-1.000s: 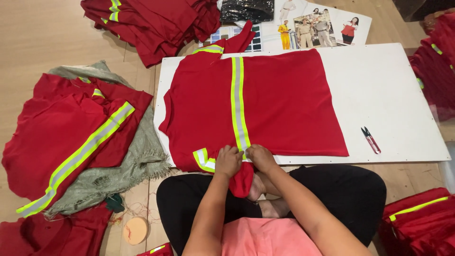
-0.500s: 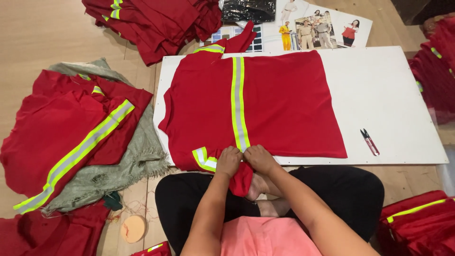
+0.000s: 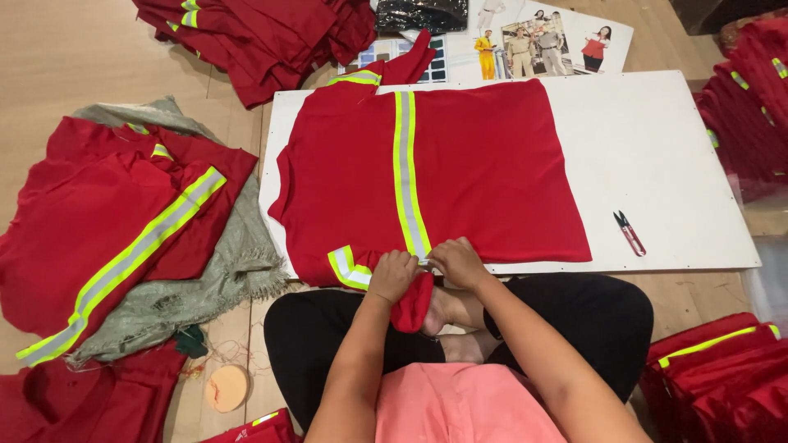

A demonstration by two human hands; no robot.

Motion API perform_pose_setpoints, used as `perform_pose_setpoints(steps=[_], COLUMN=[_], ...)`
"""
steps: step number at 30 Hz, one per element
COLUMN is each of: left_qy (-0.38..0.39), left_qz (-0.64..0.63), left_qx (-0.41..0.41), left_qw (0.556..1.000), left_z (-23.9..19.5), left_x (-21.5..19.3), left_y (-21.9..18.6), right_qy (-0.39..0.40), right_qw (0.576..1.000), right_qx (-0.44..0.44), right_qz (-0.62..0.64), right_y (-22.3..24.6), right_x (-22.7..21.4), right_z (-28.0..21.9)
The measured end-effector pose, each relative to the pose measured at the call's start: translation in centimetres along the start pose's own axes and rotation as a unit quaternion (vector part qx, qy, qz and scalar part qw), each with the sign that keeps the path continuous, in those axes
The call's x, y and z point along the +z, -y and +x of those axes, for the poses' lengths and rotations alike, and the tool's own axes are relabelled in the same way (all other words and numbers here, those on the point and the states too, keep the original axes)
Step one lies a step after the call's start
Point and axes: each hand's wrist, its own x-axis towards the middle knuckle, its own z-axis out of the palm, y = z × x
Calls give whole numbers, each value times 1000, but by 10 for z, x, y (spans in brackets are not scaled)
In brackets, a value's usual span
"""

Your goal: Folding a red uniform shirt with yellow reflective stripes on a flat white board.

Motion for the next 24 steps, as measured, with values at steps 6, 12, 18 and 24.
perform_pose_setpoints(steps=[6,12,18,24], left_qy=[-9,40,136,346], left_qz=[39,-6,2,83], left_qx=[53,49,-39,-260], left_qw=[998,998,990,898], left_z=[-3,-6,-4,12], left_x=[4,0,-15,-71], left_y=[-6,-14,-25,-25], right_qy=[66,142,116,128], right_qw=[992,987,991,988], right_qx=[25,53,69,52], right_qz=[102,56,11,-63], right_y=[-3,-21,-14,7], right_x=[-1,44,54,6], right_z=[0,0,-2,-30])
